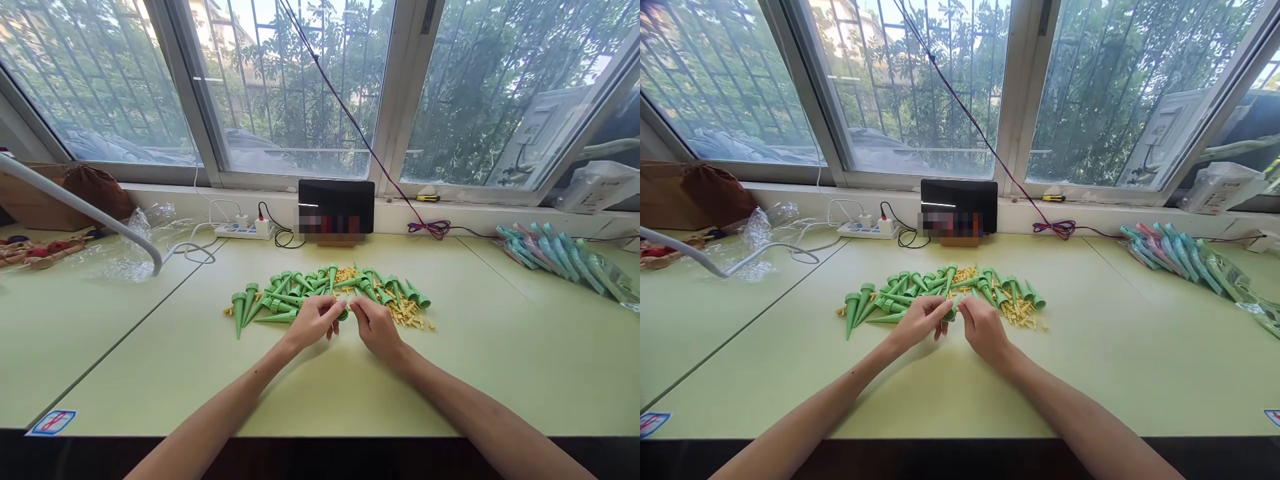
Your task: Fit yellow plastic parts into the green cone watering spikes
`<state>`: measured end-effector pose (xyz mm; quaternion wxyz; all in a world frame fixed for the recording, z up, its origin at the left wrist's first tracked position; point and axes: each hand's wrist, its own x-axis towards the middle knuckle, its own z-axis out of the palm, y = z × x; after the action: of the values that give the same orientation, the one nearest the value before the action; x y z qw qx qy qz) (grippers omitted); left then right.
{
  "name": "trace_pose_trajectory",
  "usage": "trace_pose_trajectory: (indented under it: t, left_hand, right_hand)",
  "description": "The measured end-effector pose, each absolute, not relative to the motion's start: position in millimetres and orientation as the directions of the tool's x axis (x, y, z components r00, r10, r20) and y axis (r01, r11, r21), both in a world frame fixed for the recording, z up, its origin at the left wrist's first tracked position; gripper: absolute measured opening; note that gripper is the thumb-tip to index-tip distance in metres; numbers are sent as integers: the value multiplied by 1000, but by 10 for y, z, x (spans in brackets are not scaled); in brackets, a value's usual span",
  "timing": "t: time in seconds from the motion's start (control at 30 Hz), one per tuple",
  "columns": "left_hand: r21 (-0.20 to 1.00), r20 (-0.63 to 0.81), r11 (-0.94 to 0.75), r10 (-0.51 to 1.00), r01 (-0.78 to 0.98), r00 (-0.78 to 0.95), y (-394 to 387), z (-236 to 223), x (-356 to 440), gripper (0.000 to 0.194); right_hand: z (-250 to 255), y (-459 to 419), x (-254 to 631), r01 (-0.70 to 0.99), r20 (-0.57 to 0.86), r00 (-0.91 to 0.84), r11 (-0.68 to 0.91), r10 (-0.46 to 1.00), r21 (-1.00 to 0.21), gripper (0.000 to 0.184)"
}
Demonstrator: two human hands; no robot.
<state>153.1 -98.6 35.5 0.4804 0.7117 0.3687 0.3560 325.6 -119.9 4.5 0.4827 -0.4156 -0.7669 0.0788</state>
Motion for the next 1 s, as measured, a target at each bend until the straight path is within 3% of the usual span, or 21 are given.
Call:
trace_pose_trajectory:
  t: [0.27, 0.63, 1.0]
  left_hand:
    - [885, 232, -401, 820, 236, 523, -995, 322, 1484, 39]
    - [661, 420, -663, 715, 352, 558, -988, 303, 1478, 26]
    - [572, 412, -727, 656, 380, 633, -1010, 312, 1447, 22]
  right_hand:
    - [32, -1233, 3221, 574, 651, -170, 611, 740, -544, 29]
    - [51, -1240, 3228, 525, 571, -122, 541, 812, -657, 28]
    - [95, -1252, 3211, 463, 456, -87, 441, 886, -769, 32]
